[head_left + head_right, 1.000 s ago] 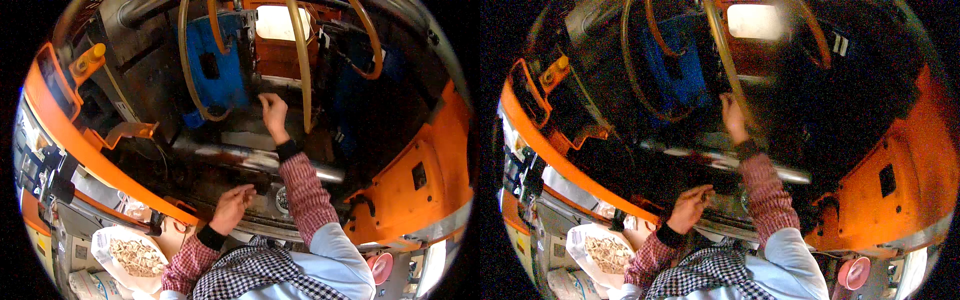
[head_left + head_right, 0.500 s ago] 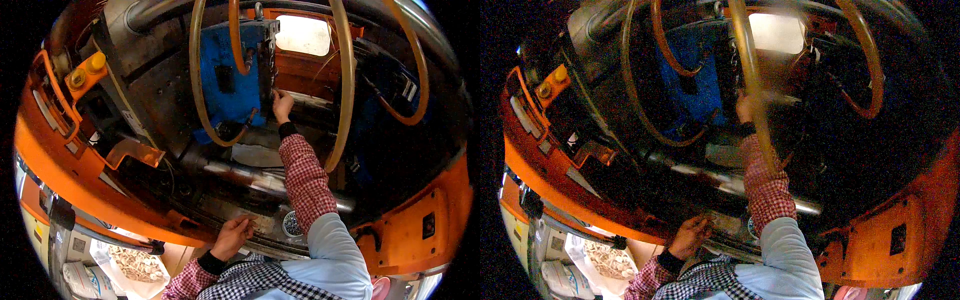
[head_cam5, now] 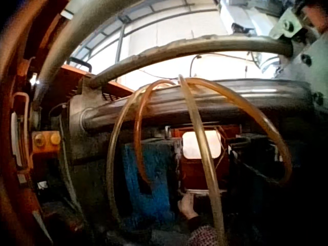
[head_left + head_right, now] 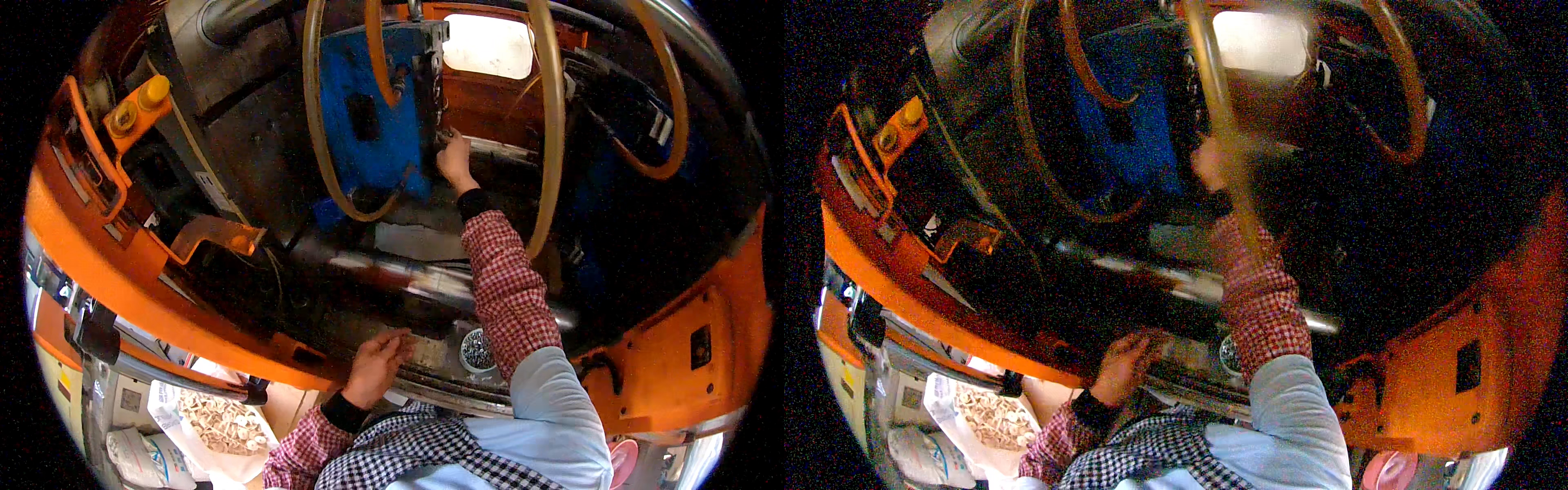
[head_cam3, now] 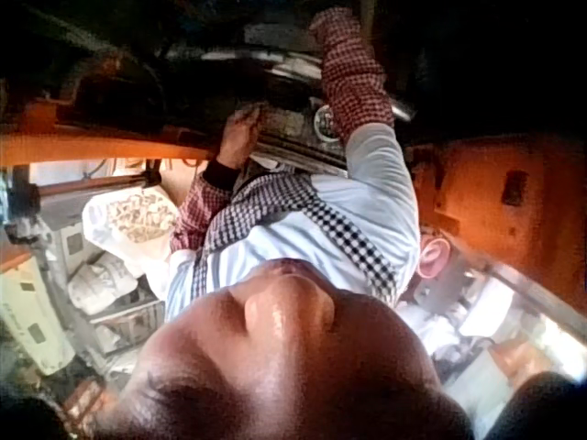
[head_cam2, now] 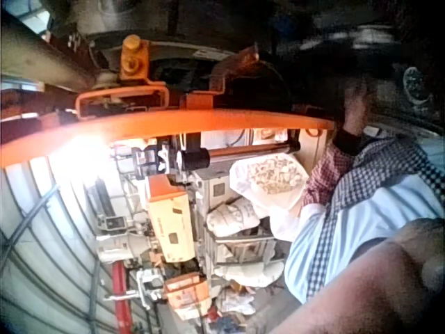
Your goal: The person operates an injection molding machine by opening the safety door, retrieving a white plastic component from the mold, and closing the door. They repeat this cycle multiple times, placing the finished components into a nearby white sack.
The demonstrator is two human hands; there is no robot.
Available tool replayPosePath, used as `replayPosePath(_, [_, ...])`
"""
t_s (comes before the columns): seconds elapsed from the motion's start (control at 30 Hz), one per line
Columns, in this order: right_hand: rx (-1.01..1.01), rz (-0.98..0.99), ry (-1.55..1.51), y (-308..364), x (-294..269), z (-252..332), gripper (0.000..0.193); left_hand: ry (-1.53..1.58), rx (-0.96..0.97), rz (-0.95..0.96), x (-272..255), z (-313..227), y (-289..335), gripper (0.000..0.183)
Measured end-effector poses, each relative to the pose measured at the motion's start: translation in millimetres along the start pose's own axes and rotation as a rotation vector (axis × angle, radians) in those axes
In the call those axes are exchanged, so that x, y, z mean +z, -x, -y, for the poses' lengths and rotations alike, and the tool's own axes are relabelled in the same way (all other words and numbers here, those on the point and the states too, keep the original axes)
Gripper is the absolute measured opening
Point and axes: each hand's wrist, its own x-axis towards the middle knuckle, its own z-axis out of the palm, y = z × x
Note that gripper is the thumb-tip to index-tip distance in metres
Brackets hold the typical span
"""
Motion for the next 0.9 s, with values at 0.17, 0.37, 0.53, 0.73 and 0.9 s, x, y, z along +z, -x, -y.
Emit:
replayPosePath(0.17, [0.034, 0.331, -0.51, 56.8, -124.9, 135.2, 0.009, 0.487, -0.19, -0.197, 0.6, -18.8, -8.1, 0.022])
replayPosePath(0.37, [-0.073, 0.727, -0.564, 168.7, -214.4, 184.4, 0.01, 0.469, -0.15, -0.167, 8.4, -14.3, -19.8, 0.027])
replayPosePath(0.53, [-0.155, 0.576, -0.425, 185.6, -223.3, 185.3, 0.012, 0.463, -0.166, -0.075, 16.3, -12.4, -22.9, 0.027])
replayPosePath(0.73, [-0.164, 0.534, -0.438, 189.4, -230.6, 183.7, 0.013, 0.506, -0.214, -0.11, 18.9, -18.1, -17.6, 0.025])
replayPosePath(0.9, [-0.143, 0.386, -0.487, 178.6, -215.6, 178.6, 0.01, 0.536, -0.191, -0.113, 14.2, -26.2, -18.0, 0.024])
